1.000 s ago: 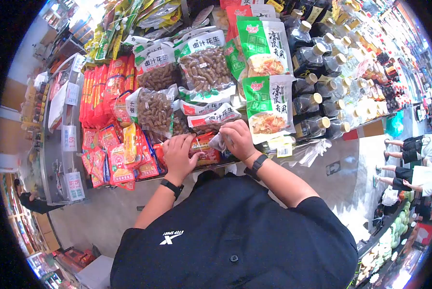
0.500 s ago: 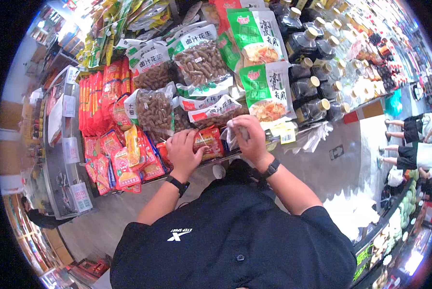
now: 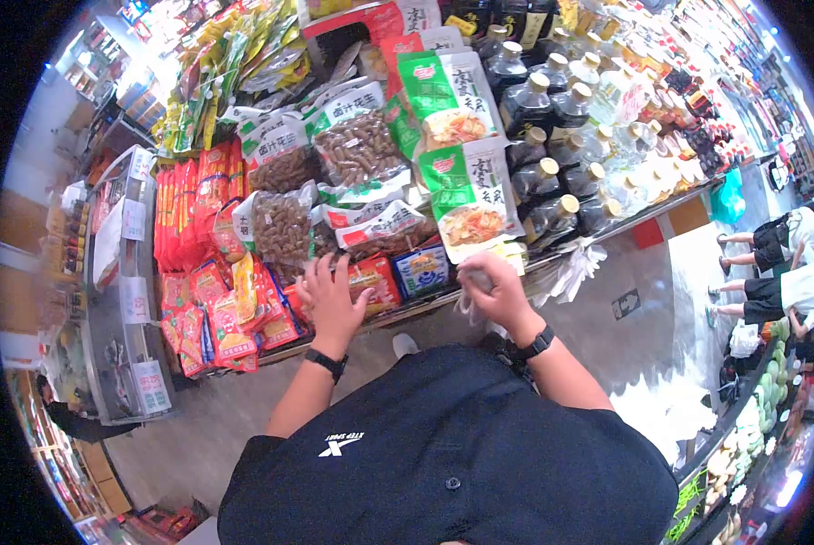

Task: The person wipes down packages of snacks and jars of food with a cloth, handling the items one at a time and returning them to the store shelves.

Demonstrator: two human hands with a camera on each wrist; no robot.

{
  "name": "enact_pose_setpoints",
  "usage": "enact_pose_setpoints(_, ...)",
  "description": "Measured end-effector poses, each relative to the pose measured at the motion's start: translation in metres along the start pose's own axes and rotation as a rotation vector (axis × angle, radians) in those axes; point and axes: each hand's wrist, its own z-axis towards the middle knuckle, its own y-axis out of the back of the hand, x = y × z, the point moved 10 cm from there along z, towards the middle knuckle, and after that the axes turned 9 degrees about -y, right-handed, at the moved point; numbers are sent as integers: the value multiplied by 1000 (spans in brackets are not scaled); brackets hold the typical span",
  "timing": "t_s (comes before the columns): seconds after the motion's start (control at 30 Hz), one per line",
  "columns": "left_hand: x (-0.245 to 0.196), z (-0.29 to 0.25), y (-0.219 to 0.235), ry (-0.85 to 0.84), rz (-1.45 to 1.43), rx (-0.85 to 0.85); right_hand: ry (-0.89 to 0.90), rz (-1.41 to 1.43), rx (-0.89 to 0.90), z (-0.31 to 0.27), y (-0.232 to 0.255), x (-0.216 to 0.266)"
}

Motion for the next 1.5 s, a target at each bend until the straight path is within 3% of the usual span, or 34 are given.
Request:
enact_pose_setpoints(0.07,-27,4,13,87,238,4,-18,41,188,-1,2,4)
enact_pose_setpoints(0.13,-61,16,15,77,185,-53,83,-8,270,-8,21,6)
enact_pose_setpoints(0.23,-149,52,34,-24,60,-237,139,64,363,-24,68,-8)
enact_pose_setpoints(0.27,-177,57,25,-18,61,-225,130,71,369,-35,90,-20)
enact_pose_setpoints(0.33,-236,77,15,-95,-110,-373,115,25,462,-50,132,-53)
enact_pose_setpoints(0.4,-301,88,0,-211,-261,-431,19,18,415,-67,188,-92)
enact_pose_setpoints(0.53,-414,109,-44,-583,-554,-177,-265,-48,149,-110,305,-163)
enact_pose_setpoints(0.57,-433,115,-48,-596,-598,-120,-263,-42,29,-118,331,-175)
enact_pose_setpoints(0.6,-444,117,-53,-598,-599,-117,-416,-36,-56,-136,354,-199)
enact_pose_setpoints(0.67,-457,120,-84,-531,-682,54,-683,126,-250,-164,389,-233)
enact_pose_setpoints(0.73,-473,120,-103,-555,-666,110,-637,186,-444,-176,418,-251)
enact_pose_setpoints(0.77,-484,116,-117,-593,-669,201,-533,185,-567,-178,433,-252)
enact_pose_setpoints(0.8,-494,113,-131,-634,-668,289,-553,349,-672,-188,439,-267)
enact_pose_setpoints(0.87,-508,109,-154,-607,-739,362,-493,350,-908,-190,465,-284)
enact_pose_setpoints(0.93,-534,102,-172,-732,-706,469,-490,664,-931,-180,483,-287)
enact_pose_setpoints(0.97,-543,104,-185,-774,-730,532,-446,690,-949,-168,498,-289)
enact_pose_setpoints(1.0,-551,109,-195,-775,-740,545,-432,702,-941,-150,513,-294)
enact_pose_setpoints(1.07,-572,138,-198,-666,-772,499,-217,833,-939,-114,554,-286)
enact_pose_setpoints(1.13,-594,166,-211,-625,-762,456,-283,625,-897,-71,599,-278)
enact_pose_setpoints(1.2,-616,195,-235,-588,-731,415,137,-209,-958,-36,634,-272)
enact_pose_setpoints(1.27,-645,226,-257,-479,-750,405,273,-499,-869,10,627,-288)
enact_pose_setpoints(1.33,-683,259,-272,-478,-739,360,-75,-144,-217,66,599,-366)
enact_pose_setpoints(1.4,-715,286,-280,-481,-720,318,21,-397,13,69,573,-354)
enact_pose_setpoints(1.47,-739,308,-289,-473,-711,324,262,-424,-5,61,578,-328)
enact_pose_setpoints(1.5,-742,316,-295,-442,-671,297,266,-422,2,57,578,-332)
